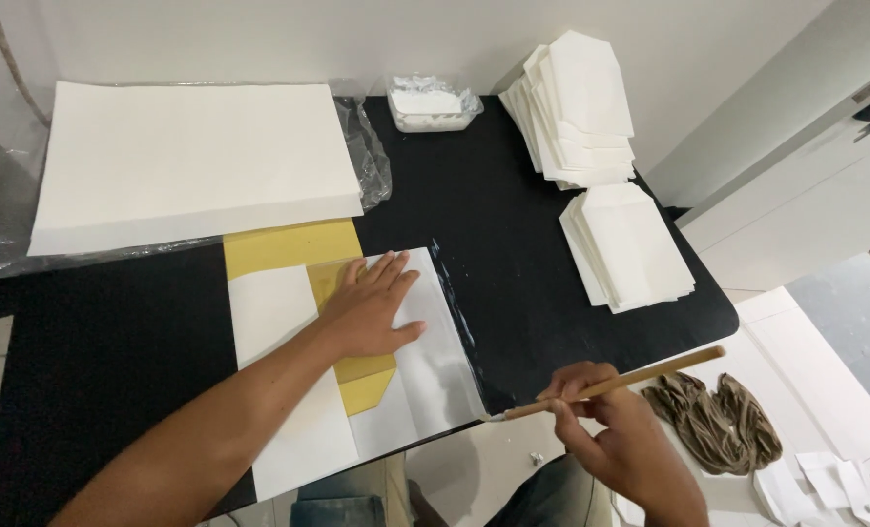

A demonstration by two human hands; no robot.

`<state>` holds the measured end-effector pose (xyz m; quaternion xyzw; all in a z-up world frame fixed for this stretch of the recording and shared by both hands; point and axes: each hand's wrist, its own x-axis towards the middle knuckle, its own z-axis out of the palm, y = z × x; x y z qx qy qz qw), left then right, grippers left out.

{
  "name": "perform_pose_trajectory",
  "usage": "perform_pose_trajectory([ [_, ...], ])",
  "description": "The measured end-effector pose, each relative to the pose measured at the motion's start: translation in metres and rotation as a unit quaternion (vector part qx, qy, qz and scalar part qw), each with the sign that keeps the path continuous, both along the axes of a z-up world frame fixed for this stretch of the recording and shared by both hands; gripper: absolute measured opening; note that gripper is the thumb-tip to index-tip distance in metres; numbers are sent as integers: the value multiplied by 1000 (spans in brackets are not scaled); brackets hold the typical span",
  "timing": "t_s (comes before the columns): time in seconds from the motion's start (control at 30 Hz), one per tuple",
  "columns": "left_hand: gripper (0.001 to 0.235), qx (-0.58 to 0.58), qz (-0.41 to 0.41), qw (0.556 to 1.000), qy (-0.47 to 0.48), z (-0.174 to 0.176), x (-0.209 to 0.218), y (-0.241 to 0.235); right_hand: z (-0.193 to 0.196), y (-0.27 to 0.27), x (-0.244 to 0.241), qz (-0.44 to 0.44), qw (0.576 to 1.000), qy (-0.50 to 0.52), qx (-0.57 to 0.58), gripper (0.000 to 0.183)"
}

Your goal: Manually assembling a paper bag by applying glue with a brush and folding the paper.

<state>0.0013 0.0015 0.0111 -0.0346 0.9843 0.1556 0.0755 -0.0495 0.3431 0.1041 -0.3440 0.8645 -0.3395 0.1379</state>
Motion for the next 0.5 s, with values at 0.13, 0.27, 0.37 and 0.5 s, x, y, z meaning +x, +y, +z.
perform_pose_trajectory([
  [0.13, 80, 14, 5, 1000, 15, -1, 2, 1, 24, -12, -17, 26, 997, 28, -61, 18],
  [0.27, 80, 30, 5, 1000, -6, 22, 10, 3, 30, -44, -46, 121, 985, -9, -118, 17],
  [0.37, 79, 43, 4, 999, -19, 33, 14, 5, 26, -70, -60, 145, 981, -40, -122, 21],
  [0.5, 79, 48, -5, 999, 0, 27, 14, 2, 17, -95, -76, 179, 976, -48, -113, 24],
])
